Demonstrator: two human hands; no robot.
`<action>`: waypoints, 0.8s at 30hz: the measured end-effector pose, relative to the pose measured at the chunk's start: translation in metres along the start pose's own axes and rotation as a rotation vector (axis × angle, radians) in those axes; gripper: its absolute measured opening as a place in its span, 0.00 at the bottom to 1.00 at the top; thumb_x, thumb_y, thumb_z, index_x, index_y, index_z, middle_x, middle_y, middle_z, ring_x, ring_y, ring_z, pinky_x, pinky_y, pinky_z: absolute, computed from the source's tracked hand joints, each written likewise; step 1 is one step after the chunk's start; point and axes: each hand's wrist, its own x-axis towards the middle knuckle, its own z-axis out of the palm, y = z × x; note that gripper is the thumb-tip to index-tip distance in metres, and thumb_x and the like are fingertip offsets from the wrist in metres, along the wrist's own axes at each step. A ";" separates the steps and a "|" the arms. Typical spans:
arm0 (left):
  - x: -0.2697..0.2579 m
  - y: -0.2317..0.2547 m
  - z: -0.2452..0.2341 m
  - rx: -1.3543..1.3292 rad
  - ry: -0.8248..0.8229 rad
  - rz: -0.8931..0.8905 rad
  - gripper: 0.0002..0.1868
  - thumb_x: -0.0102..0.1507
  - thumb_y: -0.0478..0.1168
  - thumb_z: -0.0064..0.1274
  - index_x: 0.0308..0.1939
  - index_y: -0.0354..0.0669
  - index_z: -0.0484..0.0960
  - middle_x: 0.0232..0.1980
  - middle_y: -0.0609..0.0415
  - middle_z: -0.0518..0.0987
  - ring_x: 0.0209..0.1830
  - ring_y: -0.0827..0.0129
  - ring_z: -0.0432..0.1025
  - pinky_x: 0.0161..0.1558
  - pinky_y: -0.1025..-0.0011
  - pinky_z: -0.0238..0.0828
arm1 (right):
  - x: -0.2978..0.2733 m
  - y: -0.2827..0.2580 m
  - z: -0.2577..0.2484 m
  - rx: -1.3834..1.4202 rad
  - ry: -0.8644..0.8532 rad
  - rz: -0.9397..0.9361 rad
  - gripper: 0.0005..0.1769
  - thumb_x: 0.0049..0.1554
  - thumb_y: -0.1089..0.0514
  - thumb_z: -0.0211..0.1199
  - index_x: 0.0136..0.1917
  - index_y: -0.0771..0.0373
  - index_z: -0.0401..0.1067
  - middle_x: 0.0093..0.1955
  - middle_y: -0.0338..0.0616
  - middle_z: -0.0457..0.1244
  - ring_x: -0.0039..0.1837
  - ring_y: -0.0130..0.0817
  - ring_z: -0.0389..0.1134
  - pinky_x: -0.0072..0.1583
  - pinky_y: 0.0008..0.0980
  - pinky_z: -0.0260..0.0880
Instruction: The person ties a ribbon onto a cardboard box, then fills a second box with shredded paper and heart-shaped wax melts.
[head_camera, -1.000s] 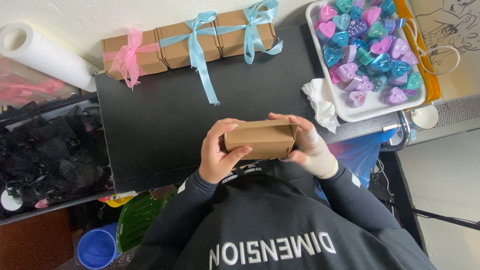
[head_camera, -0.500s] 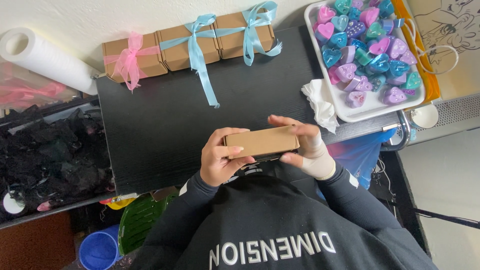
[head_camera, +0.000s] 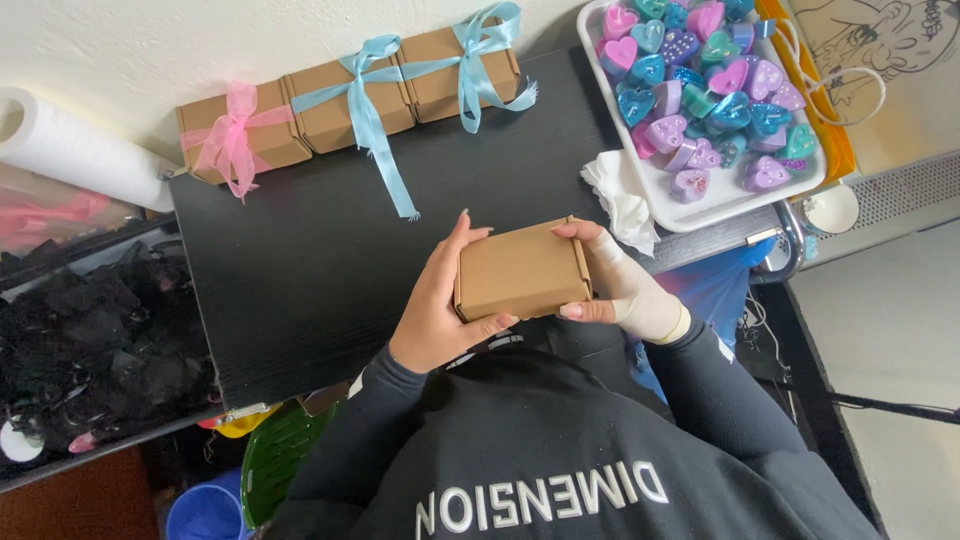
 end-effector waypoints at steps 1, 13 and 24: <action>0.000 0.001 0.000 -0.004 -0.007 0.002 0.64 0.56 0.51 0.75 0.84 0.42 0.44 0.74 0.42 0.69 0.75 0.54 0.68 0.75 0.56 0.66 | 0.001 -0.010 0.003 0.000 0.008 0.001 0.49 0.55 0.57 0.76 0.81 0.59 0.50 0.78 0.50 0.49 0.82 0.40 0.52 0.77 0.36 0.58; 0.009 0.003 0.017 0.417 0.041 0.008 0.54 0.52 0.47 0.74 0.75 0.40 0.58 0.73 0.39 0.66 0.77 0.43 0.59 0.73 0.50 0.60 | -0.108 0.082 -0.059 -0.152 1.136 -0.379 0.13 0.69 0.58 0.62 0.64 0.63 0.66 0.51 0.37 0.62 0.46 0.23 0.56 0.51 0.21 0.57; -0.014 -0.002 0.032 0.502 0.180 0.620 0.27 0.66 0.37 0.68 0.65 0.45 0.72 0.63 0.46 0.69 0.73 0.54 0.66 0.72 0.56 0.73 | -0.226 0.341 -0.133 -0.150 1.069 0.565 0.20 0.65 0.49 0.55 0.60 0.65 0.74 0.54 0.47 0.70 0.54 0.32 0.69 0.56 0.32 0.67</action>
